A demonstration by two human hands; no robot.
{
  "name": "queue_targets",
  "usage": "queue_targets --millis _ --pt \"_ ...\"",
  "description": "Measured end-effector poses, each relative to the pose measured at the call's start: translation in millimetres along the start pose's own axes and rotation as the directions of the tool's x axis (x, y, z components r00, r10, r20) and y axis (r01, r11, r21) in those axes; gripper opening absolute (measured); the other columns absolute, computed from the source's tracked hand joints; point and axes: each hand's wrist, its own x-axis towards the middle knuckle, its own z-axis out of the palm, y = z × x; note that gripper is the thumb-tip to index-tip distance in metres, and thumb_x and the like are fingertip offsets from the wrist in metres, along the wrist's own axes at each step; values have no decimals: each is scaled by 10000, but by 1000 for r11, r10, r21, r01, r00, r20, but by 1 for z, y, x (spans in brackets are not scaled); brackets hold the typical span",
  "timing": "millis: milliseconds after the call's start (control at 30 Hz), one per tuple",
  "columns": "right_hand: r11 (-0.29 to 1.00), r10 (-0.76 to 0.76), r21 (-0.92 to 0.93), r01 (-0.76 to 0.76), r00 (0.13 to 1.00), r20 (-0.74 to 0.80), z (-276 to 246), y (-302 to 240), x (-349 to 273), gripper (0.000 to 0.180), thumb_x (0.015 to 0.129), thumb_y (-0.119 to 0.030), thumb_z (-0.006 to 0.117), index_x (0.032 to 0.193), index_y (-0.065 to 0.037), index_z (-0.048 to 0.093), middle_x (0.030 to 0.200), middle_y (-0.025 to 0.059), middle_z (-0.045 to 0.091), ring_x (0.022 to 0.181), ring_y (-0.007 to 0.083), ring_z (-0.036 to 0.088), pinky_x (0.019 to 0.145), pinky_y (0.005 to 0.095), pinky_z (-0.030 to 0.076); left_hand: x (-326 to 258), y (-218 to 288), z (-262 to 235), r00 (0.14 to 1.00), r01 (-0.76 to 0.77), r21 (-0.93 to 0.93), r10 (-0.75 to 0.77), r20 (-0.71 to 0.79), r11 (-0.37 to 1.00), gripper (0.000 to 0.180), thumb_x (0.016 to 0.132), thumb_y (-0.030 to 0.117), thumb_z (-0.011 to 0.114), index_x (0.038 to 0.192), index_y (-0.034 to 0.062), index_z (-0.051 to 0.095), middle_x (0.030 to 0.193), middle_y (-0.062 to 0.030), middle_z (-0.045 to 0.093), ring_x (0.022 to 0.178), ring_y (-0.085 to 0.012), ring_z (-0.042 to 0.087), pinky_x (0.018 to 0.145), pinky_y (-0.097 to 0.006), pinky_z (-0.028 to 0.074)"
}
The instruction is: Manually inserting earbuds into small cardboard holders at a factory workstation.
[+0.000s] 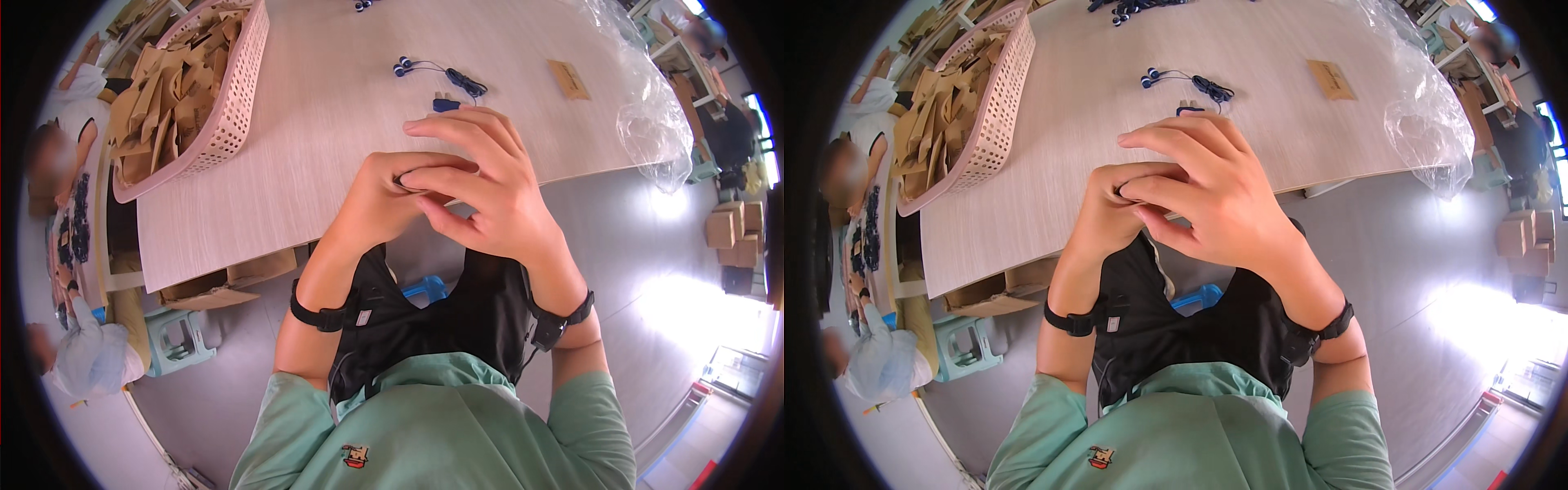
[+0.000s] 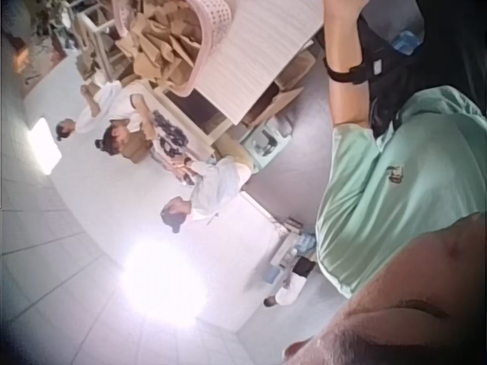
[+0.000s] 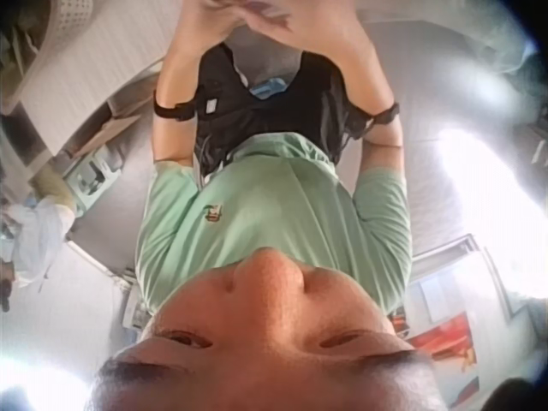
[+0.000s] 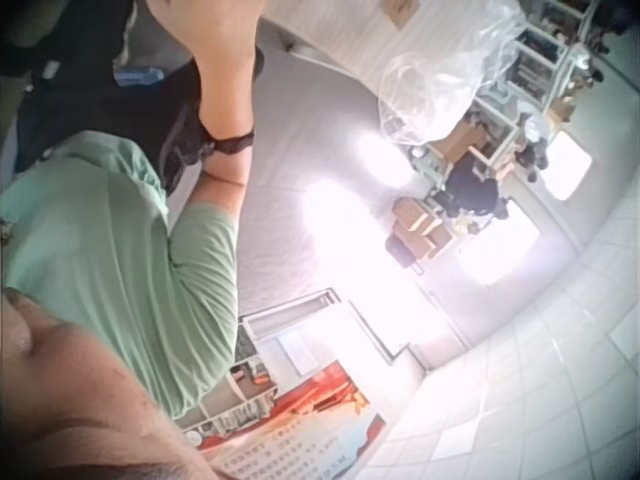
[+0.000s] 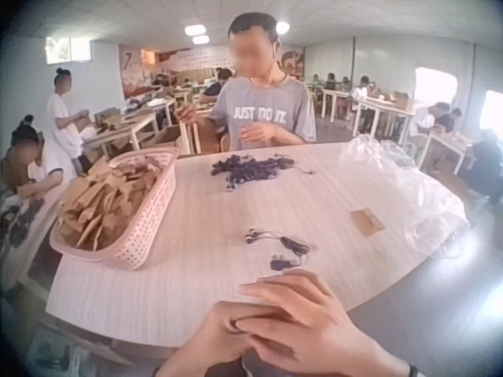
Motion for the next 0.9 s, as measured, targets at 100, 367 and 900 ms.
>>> queue_targets --millis 100,367,900 --pt "999 3 38 -5 998 62 1 2 2 209 636 -165 810 813 -140 702 1161 26 658 1059 260 601 960 481 463 -1 -1 -2 1000 -22 52 21 13 998 244 828 -46 650 1062 -10 711 933 -86 728 854 -142 671 749 -274 554" --pt "985 -27 -171 35 998 53 2 -3 0 174 625 -176 793 761 -114 705 1173 76 674 1069 309 625 1036 530 395 2 1 0 998 -57 52 57 -11 997 273 835 -56 628 1094 -14 703 929 -93 727 842 -146 675 758 -278 559" --pt "967 103 -240 -81 992 78 -9 -16 3 129 705 -174 765 789 -103 698 1276 93 619 1149 313 585 1069 537 355 2 -3 -1 1000 -27 34 27 -9 999 303 819 -67 617 1109 -21 695 937 -95 724 854 -143 671 771 -278 552"
